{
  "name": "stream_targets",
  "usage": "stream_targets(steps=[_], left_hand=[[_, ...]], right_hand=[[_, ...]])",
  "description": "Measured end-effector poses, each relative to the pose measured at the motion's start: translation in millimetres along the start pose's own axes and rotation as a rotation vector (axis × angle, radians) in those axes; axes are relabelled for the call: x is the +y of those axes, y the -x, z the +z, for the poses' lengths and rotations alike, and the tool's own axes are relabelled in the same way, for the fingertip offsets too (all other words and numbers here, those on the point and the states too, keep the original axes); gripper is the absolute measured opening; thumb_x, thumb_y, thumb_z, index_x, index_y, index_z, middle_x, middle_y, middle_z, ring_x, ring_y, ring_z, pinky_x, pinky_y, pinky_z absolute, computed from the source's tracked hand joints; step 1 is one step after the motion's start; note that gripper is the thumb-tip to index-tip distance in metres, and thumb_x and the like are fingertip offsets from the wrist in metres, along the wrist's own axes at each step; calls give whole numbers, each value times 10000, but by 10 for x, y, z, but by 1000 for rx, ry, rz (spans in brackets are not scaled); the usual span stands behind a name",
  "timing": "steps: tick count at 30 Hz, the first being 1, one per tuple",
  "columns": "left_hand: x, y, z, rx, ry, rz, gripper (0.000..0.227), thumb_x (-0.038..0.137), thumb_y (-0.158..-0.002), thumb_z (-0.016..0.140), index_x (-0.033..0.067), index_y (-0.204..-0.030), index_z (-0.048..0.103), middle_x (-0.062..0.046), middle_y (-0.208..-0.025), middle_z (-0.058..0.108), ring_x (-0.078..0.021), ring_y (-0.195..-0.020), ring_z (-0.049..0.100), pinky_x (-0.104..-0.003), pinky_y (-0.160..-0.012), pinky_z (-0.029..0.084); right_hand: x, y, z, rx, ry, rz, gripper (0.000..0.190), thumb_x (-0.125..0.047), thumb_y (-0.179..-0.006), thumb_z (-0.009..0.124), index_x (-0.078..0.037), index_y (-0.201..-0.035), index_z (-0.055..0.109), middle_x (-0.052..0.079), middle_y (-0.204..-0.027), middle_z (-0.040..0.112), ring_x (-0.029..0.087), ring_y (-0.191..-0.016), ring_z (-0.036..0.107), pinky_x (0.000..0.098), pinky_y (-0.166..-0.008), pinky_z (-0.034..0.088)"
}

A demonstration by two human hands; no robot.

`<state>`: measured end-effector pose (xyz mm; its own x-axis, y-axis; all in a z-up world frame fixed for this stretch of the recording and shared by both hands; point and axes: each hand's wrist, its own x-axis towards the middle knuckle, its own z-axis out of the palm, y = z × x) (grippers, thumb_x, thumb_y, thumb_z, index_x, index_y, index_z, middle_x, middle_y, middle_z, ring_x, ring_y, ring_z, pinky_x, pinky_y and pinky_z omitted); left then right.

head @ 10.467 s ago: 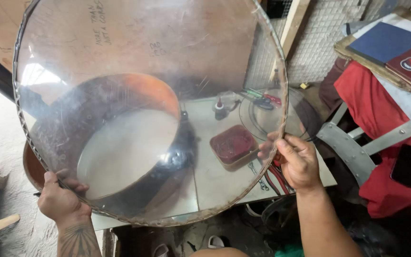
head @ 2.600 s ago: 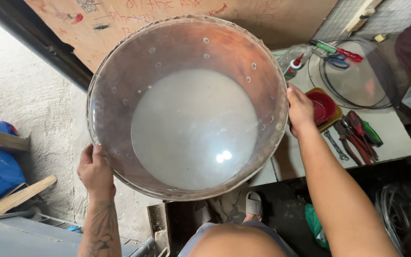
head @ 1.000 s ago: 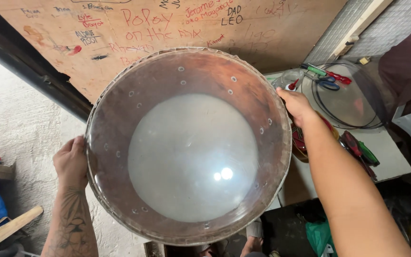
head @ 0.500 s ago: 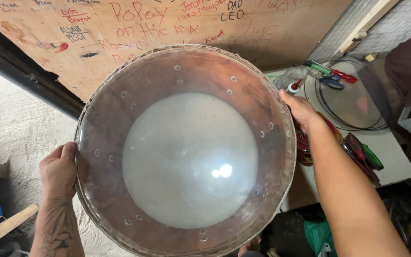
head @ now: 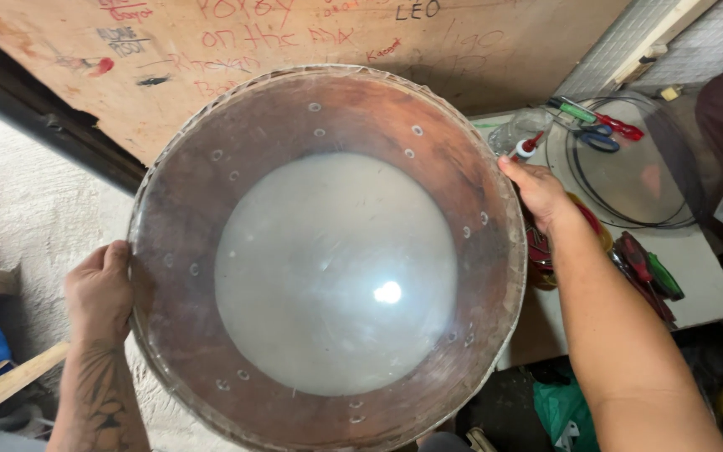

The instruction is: The person places a clear plastic drumhead onto a wooden drum shell and secures it with a metal rim. They then retrieve a black rubber gasket and fit it around the edge of the drumhead.

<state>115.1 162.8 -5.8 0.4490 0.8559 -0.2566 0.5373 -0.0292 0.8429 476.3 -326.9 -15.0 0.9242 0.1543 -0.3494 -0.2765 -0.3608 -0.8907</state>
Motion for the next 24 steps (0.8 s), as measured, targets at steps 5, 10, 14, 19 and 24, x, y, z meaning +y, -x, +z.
stream_targets(steps=[5,10,14,19,24], left_hand=[[-319,-314,94,77,18,127,294,313,-1015,588,90,-874,716,25,-760,573,-94,-781,490,-333,-697,416],[-320,-357,167,72,67,121,297,339,-975,594,98,-871,731,46,-759,590,-75,-776,509,-310,-710,439],[-252,-383,146,66,160,101,312,322,-923,626,101,-1073,786,14,-911,742,-87,-857,627,-279,-785,514],[-198,-200,14,116,341,76,214,254,-928,697,121,-1073,779,5,-998,745,-95,-911,664,-238,-835,550],[-671,-158,6,59,414,204,200,195,-932,722,73,-1071,797,-8,-951,776,-92,-892,681,-245,-814,576]], right_hand=[[220,-186,-49,61,138,-76,430,-537,-996,658,-130,-1075,774,23,-979,737,125,-870,643,341,-760,516],[312,-300,-124,89,68,-76,385,-568,-1005,711,-193,-1082,748,-36,-1006,723,82,-874,642,310,-766,539],[290,-323,-133,150,217,-35,604,-715,-1059,654,-126,-1169,728,35,-1085,718,148,-930,658,411,-744,538],[597,-167,-357,146,158,-387,500,-573,-1203,462,-151,-1353,683,52,-1352,681,149,-1236,677,309,-993,546],[1188,750,-440,-28,-4,-471,501,-622,-1214,308,-206,-1461,441,28,-1409,549,171,-1278,548,350,-1102,464]])
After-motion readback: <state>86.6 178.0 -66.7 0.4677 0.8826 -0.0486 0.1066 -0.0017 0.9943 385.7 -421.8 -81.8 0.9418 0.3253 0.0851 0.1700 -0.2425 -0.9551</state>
